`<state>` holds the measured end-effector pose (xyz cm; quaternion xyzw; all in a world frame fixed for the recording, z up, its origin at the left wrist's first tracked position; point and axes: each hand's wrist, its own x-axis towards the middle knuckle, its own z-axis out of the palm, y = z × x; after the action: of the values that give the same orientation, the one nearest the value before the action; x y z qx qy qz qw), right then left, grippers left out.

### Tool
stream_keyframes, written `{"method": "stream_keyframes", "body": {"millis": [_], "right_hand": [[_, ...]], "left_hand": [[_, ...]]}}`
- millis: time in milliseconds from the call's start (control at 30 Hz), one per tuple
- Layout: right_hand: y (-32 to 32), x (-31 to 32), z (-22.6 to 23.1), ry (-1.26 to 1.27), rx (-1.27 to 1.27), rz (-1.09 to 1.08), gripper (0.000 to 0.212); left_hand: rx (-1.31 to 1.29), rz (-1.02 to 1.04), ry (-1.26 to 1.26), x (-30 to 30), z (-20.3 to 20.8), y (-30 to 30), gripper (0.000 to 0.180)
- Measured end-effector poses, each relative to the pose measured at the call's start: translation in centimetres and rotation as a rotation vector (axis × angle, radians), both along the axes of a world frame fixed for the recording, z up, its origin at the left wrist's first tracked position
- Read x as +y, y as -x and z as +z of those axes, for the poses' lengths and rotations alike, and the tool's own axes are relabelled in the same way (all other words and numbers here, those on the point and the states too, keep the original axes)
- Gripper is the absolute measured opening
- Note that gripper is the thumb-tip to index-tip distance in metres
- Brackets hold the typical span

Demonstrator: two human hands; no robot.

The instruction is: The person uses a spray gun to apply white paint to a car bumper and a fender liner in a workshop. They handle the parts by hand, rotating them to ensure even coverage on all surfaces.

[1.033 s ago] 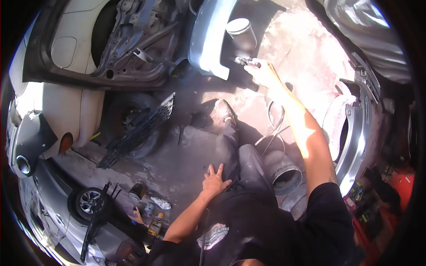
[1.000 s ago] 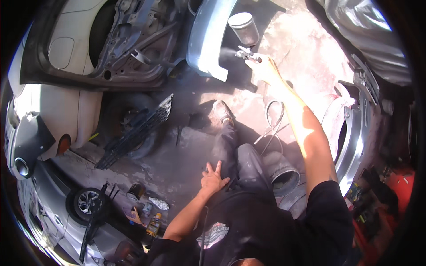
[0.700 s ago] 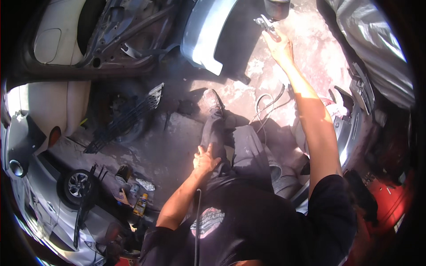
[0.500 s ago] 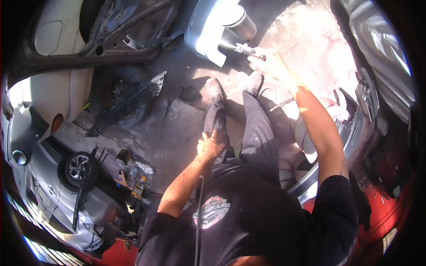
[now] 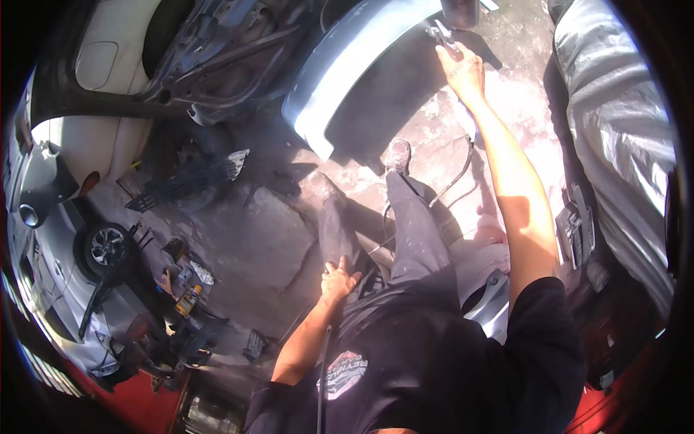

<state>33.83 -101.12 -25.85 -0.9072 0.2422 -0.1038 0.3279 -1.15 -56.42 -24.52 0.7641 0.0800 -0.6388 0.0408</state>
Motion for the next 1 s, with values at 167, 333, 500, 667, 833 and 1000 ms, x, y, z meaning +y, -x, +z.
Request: {"method": "stream_keyframes", "body": {"millis": [167, 333, 500, 667, 833, 1000], "right_hand": [[-1.7, -0.6, -1.0, -0.021, 0.033, 0.064, 0.036], [2.5, 7.2, -1.4, -0.305, 0.337, 0.418, 0.034], [6.1, 14.1, -0.9, -0.491, 0.464, 0.719, 0.034], [3.8, 13.1, -1.7, -0.392, 0.381, 0.622, 0.037], [0.5, 9.9, -1.7, -0.156, 0.128, 0.312, 0.032], [1.7, 12.0, -2.1, -0.216, 0.197, 0.399, 0.031]], "left_hand": [[-0.003, 0.147, 0.044, -3.5, 0.1, 3.0, 0.090], [0.029, 0.195, 0.125, -7.6, 0.8, 3.0, 0.084], [0.002, 0.286, 0.094, -7.9, 0.5, 3.8, 0.082], [-0.032, 0.293, 0.092, -7.6, 0.1, 5.7, 0.080], [-0.008, 0.340, 0.099, -8.1, 0.9, 5.7, 0.080], [-0.048, 0.356, 0.082, -7.7, 0.1, 6.9, 0.079]]}}
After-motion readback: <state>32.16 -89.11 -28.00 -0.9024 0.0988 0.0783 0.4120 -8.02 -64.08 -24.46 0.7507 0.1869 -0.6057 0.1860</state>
